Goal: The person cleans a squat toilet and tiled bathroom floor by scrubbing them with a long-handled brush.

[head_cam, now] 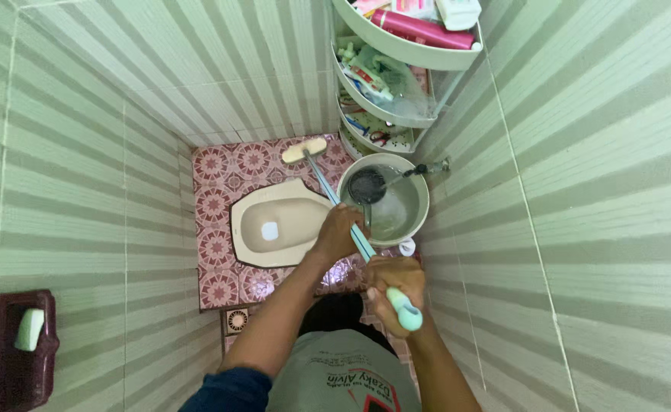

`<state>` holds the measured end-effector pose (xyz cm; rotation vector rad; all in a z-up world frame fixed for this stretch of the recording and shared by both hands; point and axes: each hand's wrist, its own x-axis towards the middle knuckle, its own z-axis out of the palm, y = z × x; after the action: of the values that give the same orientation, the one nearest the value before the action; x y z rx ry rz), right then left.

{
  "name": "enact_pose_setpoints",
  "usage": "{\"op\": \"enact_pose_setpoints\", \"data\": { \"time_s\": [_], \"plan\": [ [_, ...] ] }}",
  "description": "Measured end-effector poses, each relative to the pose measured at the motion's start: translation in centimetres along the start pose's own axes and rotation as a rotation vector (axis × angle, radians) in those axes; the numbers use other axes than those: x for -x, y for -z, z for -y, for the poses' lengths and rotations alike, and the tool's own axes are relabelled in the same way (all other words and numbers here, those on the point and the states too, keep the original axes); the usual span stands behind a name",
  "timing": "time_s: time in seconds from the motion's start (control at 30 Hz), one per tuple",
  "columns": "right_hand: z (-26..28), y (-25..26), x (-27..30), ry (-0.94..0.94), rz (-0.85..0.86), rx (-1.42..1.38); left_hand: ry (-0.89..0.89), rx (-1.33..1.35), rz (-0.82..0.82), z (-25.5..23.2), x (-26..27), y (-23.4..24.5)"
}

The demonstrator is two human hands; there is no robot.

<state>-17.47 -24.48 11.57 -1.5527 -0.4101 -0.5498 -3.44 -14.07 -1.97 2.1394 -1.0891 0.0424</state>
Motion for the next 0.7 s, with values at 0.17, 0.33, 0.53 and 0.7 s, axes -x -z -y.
{"op": "enact_pose_setpoints", "data": {
  "time_s": [0.17, 0.33, 0.53, 0.7],
  "plan": [
    [4.3, 1.6, -0.9, -0.031, 0.047, -0.205, 0.244, 0.297, -0.032, -3.8, 2.6, 0.5],
    [0.5, -0.7, -2.2, -0.043, 0.133, -0.158, 0.224, 0.087, -0.149, 1.7, 2.8, 0.7],
    [0.5, -3.4, -1.9, -0.046, 0.276, -0.241, 0.383, 0.045, -0.168, 1.2, 8.0, 3.7],
    [-0.3, -7.4, -2.7, -0.030, 0.433, -0.217, 0.357, -0.090, -0.249, 4.0, 11.1, 6.6]
  ]
}}
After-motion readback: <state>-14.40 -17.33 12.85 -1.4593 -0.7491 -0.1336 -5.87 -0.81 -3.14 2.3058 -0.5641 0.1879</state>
